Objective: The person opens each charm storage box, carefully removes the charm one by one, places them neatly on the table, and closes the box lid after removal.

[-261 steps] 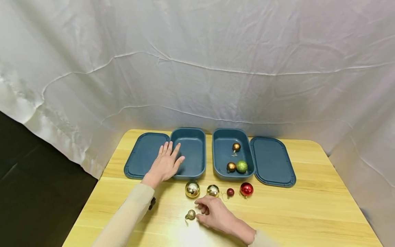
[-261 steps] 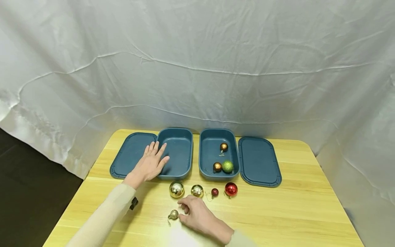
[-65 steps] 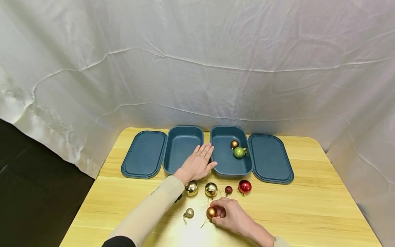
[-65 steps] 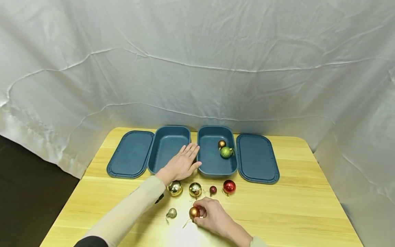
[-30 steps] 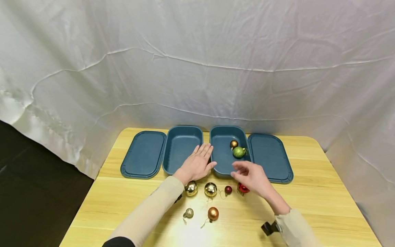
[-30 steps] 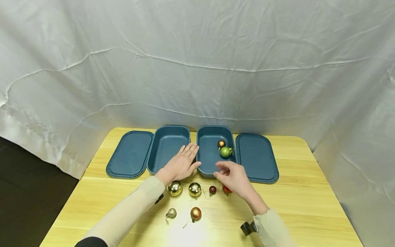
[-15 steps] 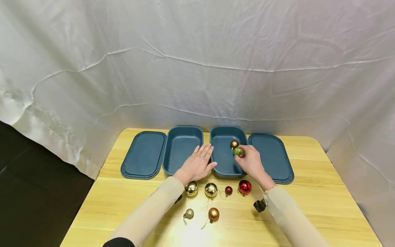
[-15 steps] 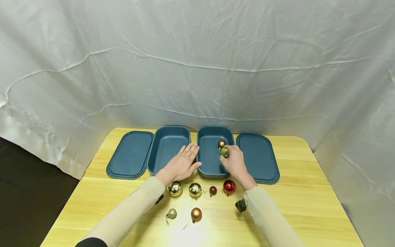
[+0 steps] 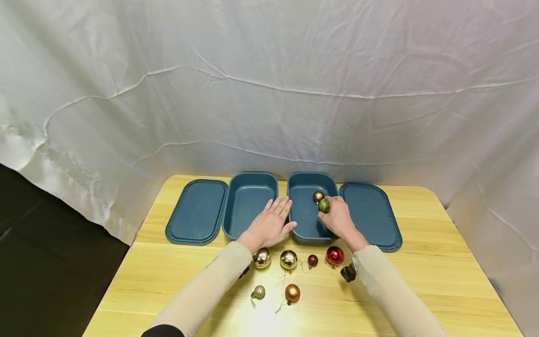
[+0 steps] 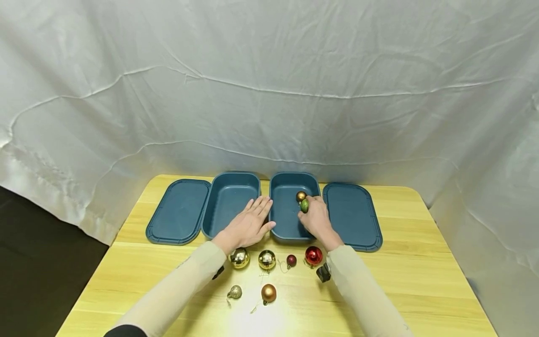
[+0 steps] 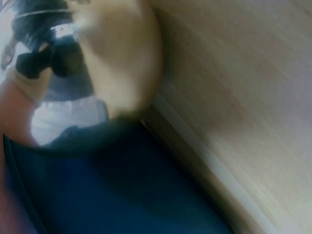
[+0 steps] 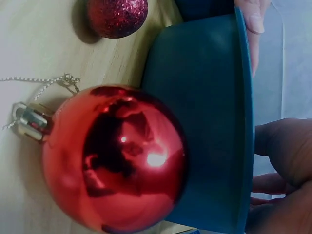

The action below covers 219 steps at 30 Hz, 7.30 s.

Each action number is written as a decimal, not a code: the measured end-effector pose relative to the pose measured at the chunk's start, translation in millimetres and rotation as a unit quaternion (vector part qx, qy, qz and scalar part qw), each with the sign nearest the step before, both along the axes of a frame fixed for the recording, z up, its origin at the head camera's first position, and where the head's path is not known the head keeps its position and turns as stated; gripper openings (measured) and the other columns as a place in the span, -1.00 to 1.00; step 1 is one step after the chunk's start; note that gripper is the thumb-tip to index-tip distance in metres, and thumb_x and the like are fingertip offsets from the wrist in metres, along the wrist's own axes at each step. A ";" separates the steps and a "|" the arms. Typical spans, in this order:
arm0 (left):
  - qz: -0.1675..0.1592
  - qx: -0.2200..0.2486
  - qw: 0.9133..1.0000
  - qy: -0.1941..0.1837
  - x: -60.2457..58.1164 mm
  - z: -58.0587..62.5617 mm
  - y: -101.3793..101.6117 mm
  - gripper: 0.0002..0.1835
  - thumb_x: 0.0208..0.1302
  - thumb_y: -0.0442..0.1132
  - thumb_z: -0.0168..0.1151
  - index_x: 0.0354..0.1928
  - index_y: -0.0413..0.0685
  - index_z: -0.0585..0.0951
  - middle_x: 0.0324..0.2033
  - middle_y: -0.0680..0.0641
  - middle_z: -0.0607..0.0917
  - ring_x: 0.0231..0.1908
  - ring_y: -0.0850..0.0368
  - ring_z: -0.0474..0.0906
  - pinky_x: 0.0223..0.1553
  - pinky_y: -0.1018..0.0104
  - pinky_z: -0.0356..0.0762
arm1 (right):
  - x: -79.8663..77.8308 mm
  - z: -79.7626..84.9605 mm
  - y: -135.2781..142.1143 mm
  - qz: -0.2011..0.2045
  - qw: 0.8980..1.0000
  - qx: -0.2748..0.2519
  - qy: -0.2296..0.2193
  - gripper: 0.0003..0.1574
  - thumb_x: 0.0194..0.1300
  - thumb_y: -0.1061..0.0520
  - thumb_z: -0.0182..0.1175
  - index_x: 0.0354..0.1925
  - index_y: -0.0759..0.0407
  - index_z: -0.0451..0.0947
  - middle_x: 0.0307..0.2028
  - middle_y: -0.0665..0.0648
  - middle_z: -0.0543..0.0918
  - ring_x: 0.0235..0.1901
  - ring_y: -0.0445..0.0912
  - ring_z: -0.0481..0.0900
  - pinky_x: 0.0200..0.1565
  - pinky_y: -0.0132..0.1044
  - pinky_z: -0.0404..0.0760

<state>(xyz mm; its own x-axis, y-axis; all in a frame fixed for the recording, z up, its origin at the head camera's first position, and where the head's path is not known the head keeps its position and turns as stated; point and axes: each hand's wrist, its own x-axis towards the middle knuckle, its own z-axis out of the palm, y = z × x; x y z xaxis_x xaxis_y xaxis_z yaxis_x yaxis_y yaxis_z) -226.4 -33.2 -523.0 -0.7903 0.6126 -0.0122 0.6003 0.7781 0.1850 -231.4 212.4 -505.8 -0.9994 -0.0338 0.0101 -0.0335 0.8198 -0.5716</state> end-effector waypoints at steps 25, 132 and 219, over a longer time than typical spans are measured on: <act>-0.002 0.007 1.000 -0.006 0.6 1.4 0.2 -0.18 0.70 0.25 -0.37 0.69 -0.22 0.01 0.69 -0.25 0.02 0.69 -0.16 -0.09 0.68 -0.07 -0.12 | -12.8 -22.3 -6.4 0.024 0.999 -0.018 -0.026 -0.22 0.38 0.13 0.40 0.45 0.35 0.43 0.28 0.46 0.61 0.18 0.31 0.64 0.15 0.20 0.64; 0.006 0.004 1.000 -0.009 2.5 3.9 0.9 -0.18 0.70 0.24 -0.31 0.70 -0.19 -0.01 0.69 -0.22 0.01 0.70 -0.13 -0.10 0.69 -0.06 -0.13 | 161.4 -16.0 -4.1 0.137 0.977 -0.162 0.000 -0.29 0.12 0.26 0.58 0.24 0.33 0.64 -0.15 0.14 0.75 -0.33 -0.29 0.68 -0.26 -0.39 0.75; 0.007 0.000 1.000 -0.009 1.7 2.9 0.3 -0.17 0.69 0.28 -0.40 0.70 -0.16 -0.04 0.69 -0.22 0.00 0.70 -0.11 -0.13 0.69 -0.03 -0.15 | 166.3 -9.9 10.1 0.201 0.973 -0.101 -0.048 -0.19 0.08 0.04 0.64 0.23 0.32 0.61 -0.17 0.00 0.64 -0.24 -0.29 0.57 -0.23 -0.35 0.68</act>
